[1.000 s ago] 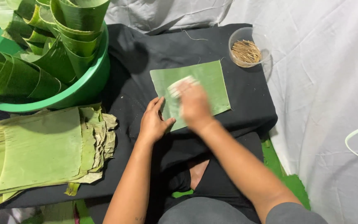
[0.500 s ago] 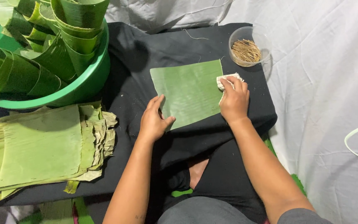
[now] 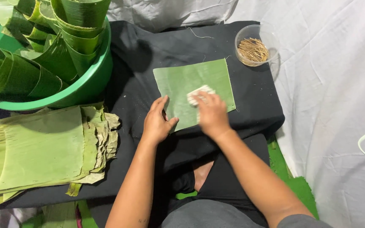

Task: Cleaning banana leaves with a cloth and folding them into cones secured with toothpicks.

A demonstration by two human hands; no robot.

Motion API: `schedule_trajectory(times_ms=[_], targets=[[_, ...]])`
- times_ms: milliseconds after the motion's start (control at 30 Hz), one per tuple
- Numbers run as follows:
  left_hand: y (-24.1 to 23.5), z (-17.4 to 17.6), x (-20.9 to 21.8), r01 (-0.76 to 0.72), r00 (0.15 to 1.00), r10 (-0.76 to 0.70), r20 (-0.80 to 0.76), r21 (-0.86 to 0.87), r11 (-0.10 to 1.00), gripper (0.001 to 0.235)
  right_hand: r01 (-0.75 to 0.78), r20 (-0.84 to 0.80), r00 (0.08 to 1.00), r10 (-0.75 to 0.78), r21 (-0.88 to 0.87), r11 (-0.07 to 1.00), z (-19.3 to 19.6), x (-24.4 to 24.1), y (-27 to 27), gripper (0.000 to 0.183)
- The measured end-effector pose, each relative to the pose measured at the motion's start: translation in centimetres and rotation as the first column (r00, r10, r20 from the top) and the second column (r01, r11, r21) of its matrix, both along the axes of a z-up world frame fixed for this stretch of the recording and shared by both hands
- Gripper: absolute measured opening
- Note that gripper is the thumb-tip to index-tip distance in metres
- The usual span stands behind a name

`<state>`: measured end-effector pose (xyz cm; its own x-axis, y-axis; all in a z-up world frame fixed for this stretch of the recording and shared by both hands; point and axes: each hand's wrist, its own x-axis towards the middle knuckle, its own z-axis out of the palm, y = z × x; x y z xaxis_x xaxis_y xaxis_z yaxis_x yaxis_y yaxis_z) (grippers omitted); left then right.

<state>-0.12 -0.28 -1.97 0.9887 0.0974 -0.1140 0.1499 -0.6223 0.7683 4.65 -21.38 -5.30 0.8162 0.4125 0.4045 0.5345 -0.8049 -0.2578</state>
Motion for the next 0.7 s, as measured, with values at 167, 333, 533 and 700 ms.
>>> schedule_trajectory(times_ms=[167,333,533,700], targets=[[0.1,0.1,-0.2,0.002,1.000,-0.002,-0.001,-0.018,1.000,0.084,0.145,0.116,0.982,-0.151,0.061,0.988,-1.6,3.1,-5.7,0.032],[0.3,-0.3,-0.1,0.005,1.000,-0.004,0.005,-0.024,1.000,0.083,-0.002,0.197,0.979,-0.049,0.253,0.967,3.0,1.9,-1.1,0.031],[0.2,-0.8,0.0,0.021,0.997,-0.024,0.067,0.049,0.999,0.081,-0.116,0.116,0.987,0.112,0.026,0.993,-0.4,-2.6,5.5,0.029],[0.0,-0.2,0.1,0.014,1.000,-0.014,-0.002,0.007,1.000,0.084,0.047,-0.056,0.997,-0.055,-0.143,0.989,0.2,-0.7,-0.1,0.038]])
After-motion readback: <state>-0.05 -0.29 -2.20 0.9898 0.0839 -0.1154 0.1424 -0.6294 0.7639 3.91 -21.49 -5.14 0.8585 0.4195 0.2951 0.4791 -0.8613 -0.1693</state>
